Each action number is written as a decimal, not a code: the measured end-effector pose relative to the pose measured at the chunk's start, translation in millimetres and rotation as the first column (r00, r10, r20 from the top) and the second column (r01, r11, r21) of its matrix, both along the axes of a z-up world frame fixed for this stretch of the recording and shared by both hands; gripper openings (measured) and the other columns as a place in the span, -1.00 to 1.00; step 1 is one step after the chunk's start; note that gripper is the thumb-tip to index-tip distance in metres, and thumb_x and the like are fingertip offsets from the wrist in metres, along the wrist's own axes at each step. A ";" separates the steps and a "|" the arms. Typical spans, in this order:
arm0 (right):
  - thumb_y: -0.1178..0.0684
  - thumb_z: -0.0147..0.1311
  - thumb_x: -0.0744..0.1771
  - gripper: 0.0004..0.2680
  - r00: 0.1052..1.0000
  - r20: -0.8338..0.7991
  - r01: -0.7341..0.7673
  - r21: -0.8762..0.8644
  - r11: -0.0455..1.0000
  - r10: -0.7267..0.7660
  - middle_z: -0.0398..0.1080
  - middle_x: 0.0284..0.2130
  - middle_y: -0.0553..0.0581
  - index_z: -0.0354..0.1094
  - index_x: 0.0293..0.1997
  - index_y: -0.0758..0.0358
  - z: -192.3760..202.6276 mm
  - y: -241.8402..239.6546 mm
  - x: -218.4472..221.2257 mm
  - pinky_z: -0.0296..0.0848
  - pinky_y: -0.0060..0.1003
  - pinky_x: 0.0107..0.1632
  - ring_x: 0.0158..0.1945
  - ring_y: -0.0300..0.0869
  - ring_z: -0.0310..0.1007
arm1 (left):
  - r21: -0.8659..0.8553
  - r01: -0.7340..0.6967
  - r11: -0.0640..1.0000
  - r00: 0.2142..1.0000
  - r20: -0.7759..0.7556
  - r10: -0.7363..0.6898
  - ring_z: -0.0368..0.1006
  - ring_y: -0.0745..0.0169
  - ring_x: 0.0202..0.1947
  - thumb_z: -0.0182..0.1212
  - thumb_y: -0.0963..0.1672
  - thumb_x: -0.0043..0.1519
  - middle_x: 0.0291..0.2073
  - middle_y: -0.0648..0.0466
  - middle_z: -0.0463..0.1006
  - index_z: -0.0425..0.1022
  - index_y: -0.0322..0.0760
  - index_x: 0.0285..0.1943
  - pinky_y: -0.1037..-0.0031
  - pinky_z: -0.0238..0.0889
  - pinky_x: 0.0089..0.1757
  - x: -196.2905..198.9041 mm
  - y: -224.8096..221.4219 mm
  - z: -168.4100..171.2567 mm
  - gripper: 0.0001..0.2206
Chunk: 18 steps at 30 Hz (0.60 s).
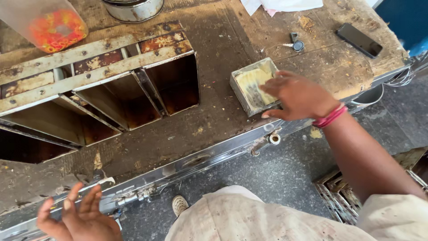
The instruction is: The person greases the inner surfaces of multiple metal bread baking tins by hand using a solid fat from a small container on a wooden workbench.
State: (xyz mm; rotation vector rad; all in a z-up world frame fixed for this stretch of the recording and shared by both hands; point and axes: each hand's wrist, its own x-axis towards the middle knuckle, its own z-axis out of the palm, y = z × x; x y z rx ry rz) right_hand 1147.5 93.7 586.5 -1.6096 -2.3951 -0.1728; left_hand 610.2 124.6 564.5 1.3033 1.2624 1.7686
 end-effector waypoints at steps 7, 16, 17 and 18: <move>-0.20 -0.08 0.38 -0.63 0.978 0.203 0.141 -0.490 0.860 -0.044 0.50 0.03 0.25 0.41 0.15 0.26 5.2 27.9 -14.6 0.20 0.01 0.38 0.18 0.07 0.42 | 0.228 0.056 0.972 0.996 0.049 -0.069 0.57 -0.03 -0.16 -0.08 -0.23 0.65 -0.12 -0.26 0.55 0.11 -0.13 0.33 0.32 0.51 -0.25 46.2 41.6 56.2 -0.83; -0.19 0.38 0.18 -0.65 0.996 -0.088 -0.052 -0.656 0.753 -0.008 0.63 -0.20 0.14 0.57 -0.10 0.19 31.5 72.5 8.4 0.56 -0.14 -0.03 -0.17 -0.07 0.63 | 0.291 0.276 0.916 0.937 0.130 -0.324 0.61 -0.01 -0.10 -0.02 -0.26 0.61 -0.09 -0.28 0.60 0.05 -0.18 0.35 0.27 0.57 -0.12 48.2 29.1 38.4 -0.75; -0.20 0.33 0.20 -0.67 0.979 -0.192 -0.066 -0.612 0.788 -0.068 0.66 -0.19 0.10 0.55 -0.09 0.17 35.1 71.1 11.1 0.58 -0.18 -0.05 -0.23 -0.11 0.66 | 0.240 0.260 0.936 0.947 0.127 -0.295 0.61 0.00 -0.19 -0.02 -0.25 0.56 -0.10 -0.26 0.60 0.05 -0.17 0.37 0.29 0.54 -0.11 44.2 24.1 36.3 -0.72; -0.20 0.33 0.20 -0.67 0.981 -0.189 -0.076 -0.609 0.789 -0.052 0.66 -0.19 0.10 0.55 -0.09 0.17 39.6 66.7 14.0 0.58 -0.18 -0.05 -0.23 -0.11 0.66 | 0.189 0.244 0.951 0.955 0.125 -0.270 0.60 0.01 -0.27 -0.02 -0.24 0.51 -0.12 -0.25 0.60 0.05 -0.17 0.39 0.31 0.50 -0.11 40.1 21.5 35.3 -0.68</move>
